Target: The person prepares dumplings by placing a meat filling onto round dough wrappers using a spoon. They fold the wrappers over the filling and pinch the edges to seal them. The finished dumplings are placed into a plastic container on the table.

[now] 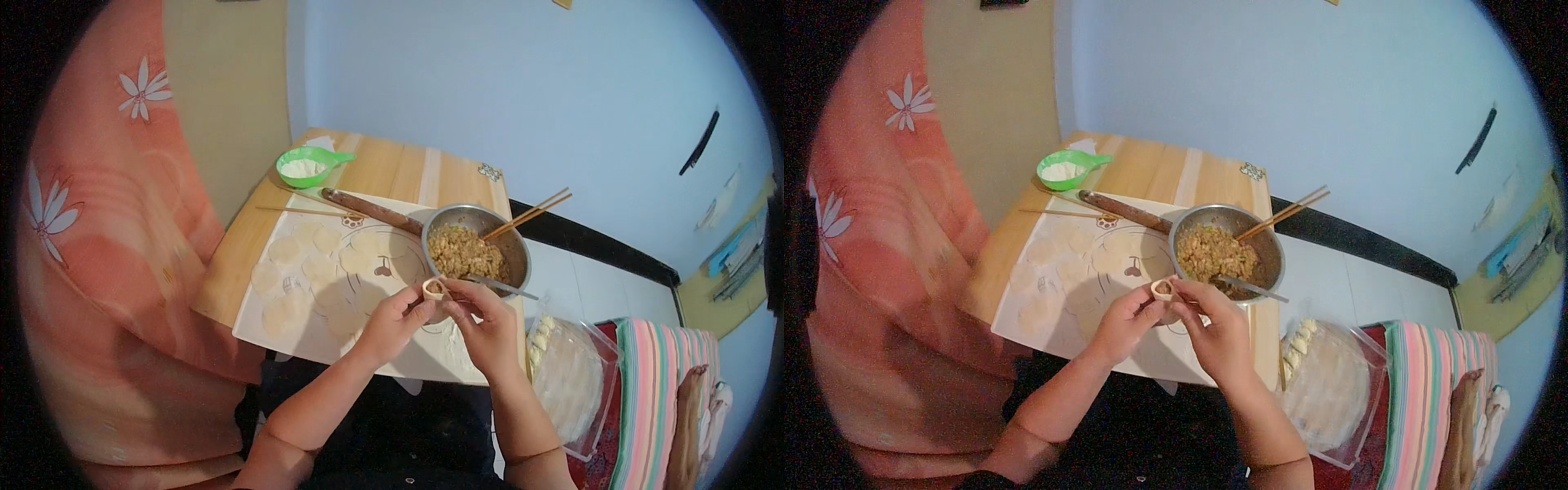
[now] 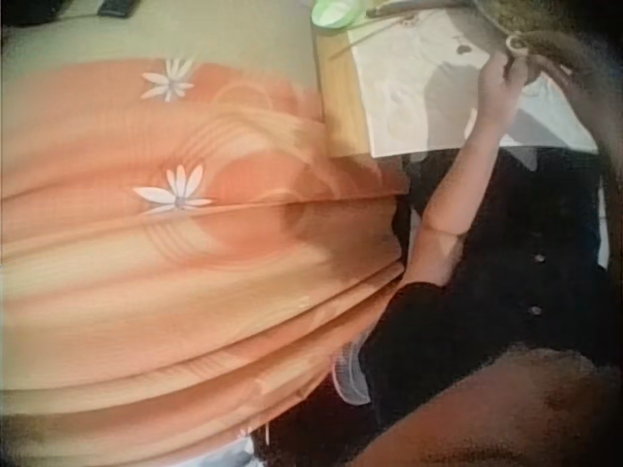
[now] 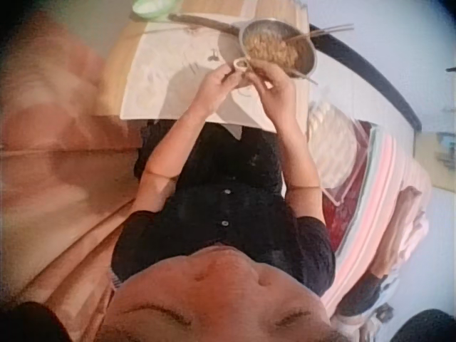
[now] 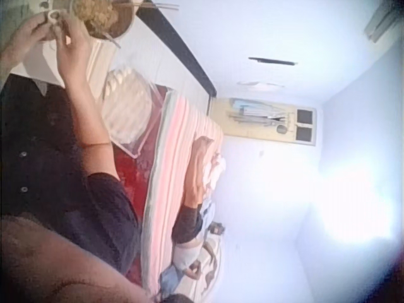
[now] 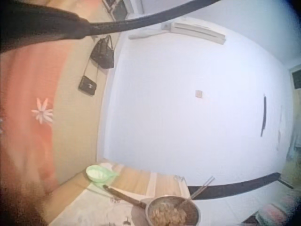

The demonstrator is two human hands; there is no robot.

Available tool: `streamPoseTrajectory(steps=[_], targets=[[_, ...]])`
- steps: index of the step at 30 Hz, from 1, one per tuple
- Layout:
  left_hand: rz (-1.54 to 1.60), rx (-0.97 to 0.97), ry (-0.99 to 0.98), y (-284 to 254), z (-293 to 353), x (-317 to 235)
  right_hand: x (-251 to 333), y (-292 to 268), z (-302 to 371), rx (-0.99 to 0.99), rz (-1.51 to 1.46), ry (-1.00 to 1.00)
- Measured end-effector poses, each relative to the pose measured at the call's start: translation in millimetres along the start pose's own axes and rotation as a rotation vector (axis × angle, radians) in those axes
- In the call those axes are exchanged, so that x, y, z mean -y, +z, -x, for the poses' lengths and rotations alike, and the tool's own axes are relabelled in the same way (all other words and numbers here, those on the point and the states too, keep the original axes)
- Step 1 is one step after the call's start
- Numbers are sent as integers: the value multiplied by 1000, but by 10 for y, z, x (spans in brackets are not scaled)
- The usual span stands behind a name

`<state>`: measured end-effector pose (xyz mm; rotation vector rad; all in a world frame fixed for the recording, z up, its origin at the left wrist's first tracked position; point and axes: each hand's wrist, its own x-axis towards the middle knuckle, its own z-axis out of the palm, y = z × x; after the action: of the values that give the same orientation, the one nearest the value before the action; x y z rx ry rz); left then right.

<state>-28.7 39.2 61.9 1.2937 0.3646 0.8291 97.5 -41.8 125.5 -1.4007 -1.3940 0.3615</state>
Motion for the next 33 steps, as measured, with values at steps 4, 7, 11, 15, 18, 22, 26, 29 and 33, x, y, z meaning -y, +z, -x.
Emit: streamPoseTrajectory(steps=[4, 7, 11, 15, 18, 22, 26, 29, 33], targets=[[-71, 38, 69, 64, 114, 92, 23, -62, 89, 46, 132, -182], [-36, 44, 0, 181, 170, 17, -3, -156, 129, 67, 193, -248], [-207, 31, 72, 173, 91, -60, 28, -258, -14, 128, 219, -240], [-261, 18, 27, 103, -24, -193, 57, -223, -171, 117, 278, -258], [-277, -5, 0, -19, -70, -170, 36, -130, -262, 88, 268, -263], [-121, -79, 51, -80, -113, -117, 14, 0, -360, 47, 222, -290], [-106, -66, 55, -191, -77, -48, -2, 178, -342, -10, 184, -216], [-112, -48, 23, -228, -35, -38, -42, 241, -293, -49, 206, -229], [-112, -85, 6, -256, 19, 12, -146, 329, -247, -41, 101, -148]])
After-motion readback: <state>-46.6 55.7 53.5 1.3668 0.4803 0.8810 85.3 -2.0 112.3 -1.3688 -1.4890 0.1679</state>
